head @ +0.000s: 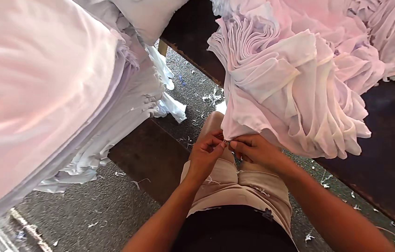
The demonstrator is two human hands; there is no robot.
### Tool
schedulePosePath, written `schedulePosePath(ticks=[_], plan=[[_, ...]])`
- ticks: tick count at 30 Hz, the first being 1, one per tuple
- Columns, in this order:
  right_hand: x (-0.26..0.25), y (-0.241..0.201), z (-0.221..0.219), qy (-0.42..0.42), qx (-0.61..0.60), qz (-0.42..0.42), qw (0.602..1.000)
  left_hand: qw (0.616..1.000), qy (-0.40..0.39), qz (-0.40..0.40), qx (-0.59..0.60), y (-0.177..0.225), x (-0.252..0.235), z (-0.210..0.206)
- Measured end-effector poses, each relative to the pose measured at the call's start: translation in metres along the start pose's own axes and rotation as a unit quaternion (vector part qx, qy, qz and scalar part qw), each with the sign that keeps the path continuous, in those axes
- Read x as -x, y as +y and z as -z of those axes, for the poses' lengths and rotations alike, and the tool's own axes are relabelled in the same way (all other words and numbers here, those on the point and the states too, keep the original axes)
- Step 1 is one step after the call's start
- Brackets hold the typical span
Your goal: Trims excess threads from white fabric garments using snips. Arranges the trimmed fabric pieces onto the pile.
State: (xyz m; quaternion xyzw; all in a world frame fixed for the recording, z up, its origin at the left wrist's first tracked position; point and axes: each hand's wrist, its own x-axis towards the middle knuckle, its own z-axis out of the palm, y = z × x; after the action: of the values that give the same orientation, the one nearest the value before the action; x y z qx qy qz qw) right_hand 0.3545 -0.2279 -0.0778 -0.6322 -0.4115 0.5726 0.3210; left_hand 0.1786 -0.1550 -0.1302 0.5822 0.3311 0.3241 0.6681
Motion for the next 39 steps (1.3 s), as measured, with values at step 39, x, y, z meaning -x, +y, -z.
schedulePosePath(ticks=[39], plan=[[0.007, 0.013, 0.005, 0.14, 0.012, 0.137, 0.981, 0.997, -0.019, -0.039, 0.064, -0.005, 0.002, -0.015]])
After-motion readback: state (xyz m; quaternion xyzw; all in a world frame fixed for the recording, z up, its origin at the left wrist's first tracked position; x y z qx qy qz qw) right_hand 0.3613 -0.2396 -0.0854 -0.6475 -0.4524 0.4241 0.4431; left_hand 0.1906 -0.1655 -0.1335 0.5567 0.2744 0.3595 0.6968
